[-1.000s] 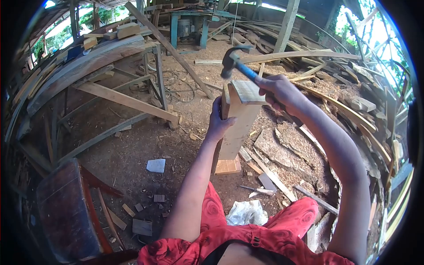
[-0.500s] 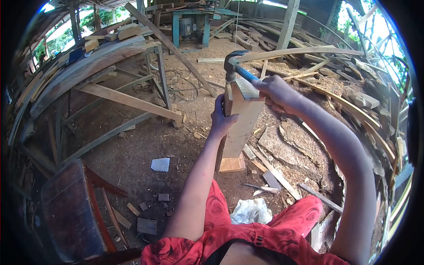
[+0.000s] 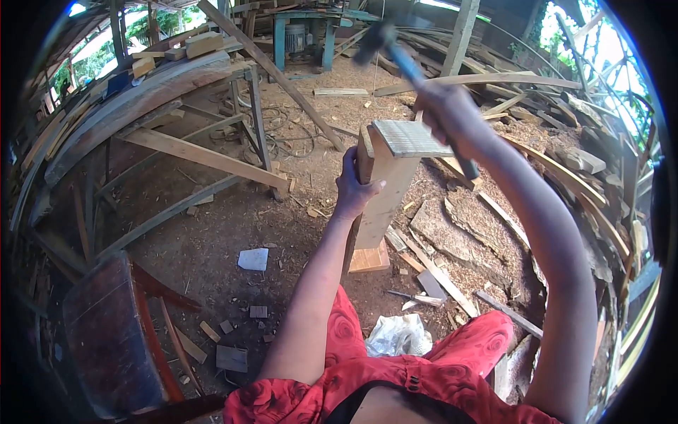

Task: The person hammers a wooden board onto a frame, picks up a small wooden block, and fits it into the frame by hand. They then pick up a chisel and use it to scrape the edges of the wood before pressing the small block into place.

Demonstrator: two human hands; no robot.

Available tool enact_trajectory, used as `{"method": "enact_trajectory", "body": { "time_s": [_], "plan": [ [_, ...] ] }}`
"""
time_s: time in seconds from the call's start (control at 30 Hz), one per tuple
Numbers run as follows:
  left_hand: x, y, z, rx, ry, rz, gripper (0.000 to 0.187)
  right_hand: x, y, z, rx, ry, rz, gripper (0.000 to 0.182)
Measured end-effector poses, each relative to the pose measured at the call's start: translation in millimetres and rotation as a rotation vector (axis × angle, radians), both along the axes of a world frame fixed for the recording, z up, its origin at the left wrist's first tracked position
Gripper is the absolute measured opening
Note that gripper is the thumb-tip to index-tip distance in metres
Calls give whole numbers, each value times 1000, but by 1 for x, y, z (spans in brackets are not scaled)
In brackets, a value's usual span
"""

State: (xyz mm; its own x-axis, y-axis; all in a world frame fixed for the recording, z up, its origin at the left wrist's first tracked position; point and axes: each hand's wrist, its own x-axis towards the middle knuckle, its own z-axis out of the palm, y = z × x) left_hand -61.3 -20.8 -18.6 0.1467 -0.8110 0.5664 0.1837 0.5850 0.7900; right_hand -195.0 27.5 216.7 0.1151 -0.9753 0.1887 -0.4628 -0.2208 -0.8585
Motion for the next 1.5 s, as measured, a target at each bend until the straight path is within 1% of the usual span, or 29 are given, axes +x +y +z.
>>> {"method": "enact_trajectory", "body": {
  "time_s": [0.03, 0.07, 0.17, 0.23, 0.27, 0.37, 0.4, 0.47, 0.53, 0.57, 0.6, 0.67, 0.7, 0.77, 0.8, 0.87, 0.93, 0.97, 1.0, 1.07, 1.13, 1.17, 1.2, 1.23, 1.27, 1.3, 1.37, 1.47, 1.5],
  "plan": [
    [1, 1, 0, -2, -18, 16, 87, -10, -18, -19, 80, 219, 94, 43],
    [2, 2, 0, -5, -22, 15, 87, -5, -13, -24, 288, 345, 87, 44],
    [6, 4, 0, -40, -42, 19, 88, -10, -16, -28, 279, 290, 97, 45],
    [5, 4, 0, -41, -33, 27, 87, -15, -10, -24, 175, 220, 177, 45],
    [5, 4, -1, -39, -32, 27, 87, -16, -6, -20, 177, 221, 177, 45],
    [4, 3, -1, 9, -49, 31, 86, -15, 8, 2, 82, 3, 152, 43],
    [5, 4, -1, 22, -48, 27, 85, -17, 12, 10, 54, -92, 211, 43],
    [5, 4, 0, 32, -47, 26, 85, -18, 21, 18, -33, -78, 214, 45],
    [4, 3, 0, 14, -20, 2, 85, -17, 24, 3, -29, 5, 172, 47],
    [4, 3, 1, 13, -22, 0, 85, -15, 27, -9, 15, 108, 127, 47],
    [4, 3, 2, 20, -33, 7, 85, -17, 25, -19, 63, 306, 205, 46],
    [4, 5, 6, 23, -49, 15, 86, -22, 12, -33, 315, 229, 95, 45],
    [3, 8, 6, 37, -76, 13, 84, -27, 11, -34, 312, 231, 96, 45],
    [2, 7, 6, 46, -102, 15, 81, -31, 12, -31, 285, 115, 137, 44],
    [2, 4, 4, 17, -94, 27, 81, -30, 11, -27, 282, 120, 144, 44],
    [2, 4, 3, -3, -90, 33, 81, -29, 23, -9, 107, 122, 145, 45],
    [2, 6, 5, 9, -89, 15, 81, -22, 30, 13, -12, -6, 134, 46],
    [2, 6, 4, 15, -87, 16, 81, -22, 28, 22, -80, -63, 187, 46],
    [2, 5, 4, 11, -79, 29, 82, -19, 32, 29, -142, -93, 180, 45],
    [2, 4, 2, 6, -68, 45, 83, -17, 26, 20, -253, -54, 157, 46],
    [3, 2, 0, 19, -29, -1, 84, -12, 28, -5, -101, 102, 78, 46],
    [2, -1, -5, 19, -31, -3, 84, -17, 26, -21, -252, 354, 311, 44],
    [2, -5, -9, 2, -68, 45, 84, -19, 21, -30, 97, 363, 282, 43],
    [2, -5, -5, -18, -105, 91, 84, -20, 16, -30, 154, 298, 230, 43],
    [1, -3, -4, -21, -104, 82, 84, -21, 14, -29, 218, 235, 174, 44],
    [1, 1, -4, -1, -94, 67, 84, -24, 14, -28, 218, 231, 166, 44],
    [3, 4, 0, 19, -80, 61, 85, -21, 17, -18, 138, 111, 148, 44],
    [4, 6, 0, 45, -65, 46, 84, -18, 11, 6, 31, -6, 141, 44],
    [4, 7, 1, 41, -59, 31, 84, -16, 10, 12, 32, -5, 140, 44]
  ]
}}
